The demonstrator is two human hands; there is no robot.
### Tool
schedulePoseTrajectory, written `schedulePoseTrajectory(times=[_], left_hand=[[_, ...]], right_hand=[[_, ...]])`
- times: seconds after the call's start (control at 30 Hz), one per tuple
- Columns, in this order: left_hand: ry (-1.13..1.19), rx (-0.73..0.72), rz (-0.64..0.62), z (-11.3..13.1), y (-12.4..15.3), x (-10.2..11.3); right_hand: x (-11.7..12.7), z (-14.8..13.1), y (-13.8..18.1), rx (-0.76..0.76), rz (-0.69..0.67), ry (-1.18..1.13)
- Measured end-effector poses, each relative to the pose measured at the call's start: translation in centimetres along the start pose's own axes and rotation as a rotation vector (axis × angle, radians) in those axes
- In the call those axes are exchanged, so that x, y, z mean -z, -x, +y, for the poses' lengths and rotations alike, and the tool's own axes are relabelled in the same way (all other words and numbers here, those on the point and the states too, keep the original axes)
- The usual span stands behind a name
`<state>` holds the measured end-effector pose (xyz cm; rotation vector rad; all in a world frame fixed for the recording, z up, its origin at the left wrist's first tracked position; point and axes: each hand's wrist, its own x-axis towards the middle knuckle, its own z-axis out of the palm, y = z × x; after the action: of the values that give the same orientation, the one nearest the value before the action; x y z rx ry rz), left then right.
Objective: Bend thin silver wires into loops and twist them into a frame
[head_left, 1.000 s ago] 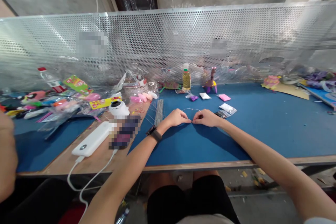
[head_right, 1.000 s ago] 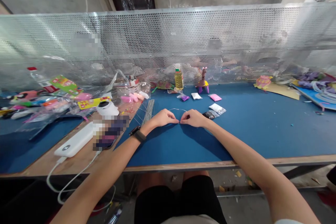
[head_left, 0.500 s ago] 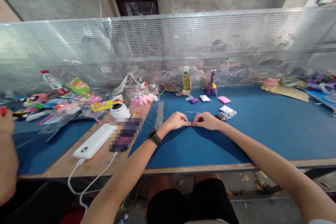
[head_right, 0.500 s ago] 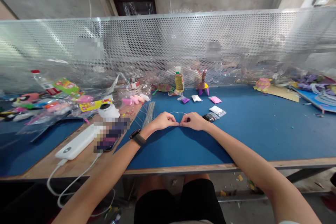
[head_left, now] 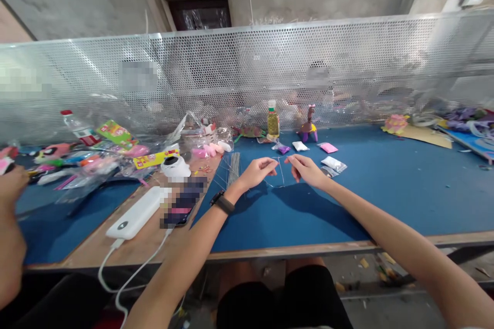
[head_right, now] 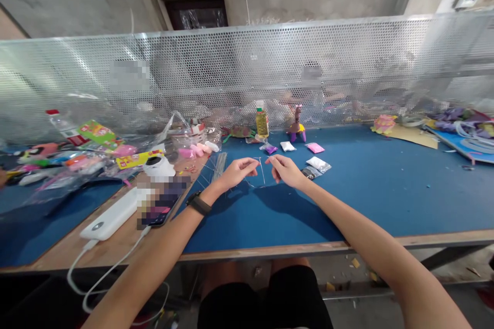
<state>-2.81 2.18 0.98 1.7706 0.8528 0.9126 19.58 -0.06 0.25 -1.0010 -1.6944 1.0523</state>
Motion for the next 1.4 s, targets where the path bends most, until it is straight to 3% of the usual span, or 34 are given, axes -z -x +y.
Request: schedulePoseTrajectory(times=[0.1, 0.27, 0.57, 0.7, 0.87, 1.0, 1.13, 1.27, 1.4], left_hand=[[0.175, 0.060, 0.014, 0.5, 0.2, -0.1], [0.272, 0.149, -0.008, 0.6, 0.2, 0.1], [0.552, 0.432, -0.268, 1.5, 0.4, 0.6], [0.597, 0.443, -0.363, 2.2, 0.9, 0.7], [0.574, 0.391, -0.377, 2.0, 1.1, 0.4], [0.525, 0.382, -0.373, 2.0, 1.1, 0.3], [0.480, 0.433, -0.406, 1.8, 1.0, 0.5], [0.514, 0.442, -0.384, 1.5, 0.7, 0.8], [0.609, 0.383, -0.309, 1.3, 0.4, 0.9]], right_hand=[[-0.4, -0.1, 0.3, 0.009, 0.009, 0.038], [-0.5, -0.3, 0.5, -0.001, 0.053, 0.075], [-0.4, -0.6, 0.2, -0.115, -0.035, -0.138], [-0.4, -0.7, 0.7, 0.072, -0.004, 0.121], [0.1, -1.2, 1.2, 0.275, 0.046, 0.556], [0.9, -1.5, 1.2, 0.405, 0.015, 0.623], [1.3, -1.3, 1.3, 0.397, -0.045, 0.664], [0.6, -0.9, 0.9, 0.319, 0.039, 0.547], [-0.6, -0.7, 0.3, 0.055, 0.104, 0.099]])
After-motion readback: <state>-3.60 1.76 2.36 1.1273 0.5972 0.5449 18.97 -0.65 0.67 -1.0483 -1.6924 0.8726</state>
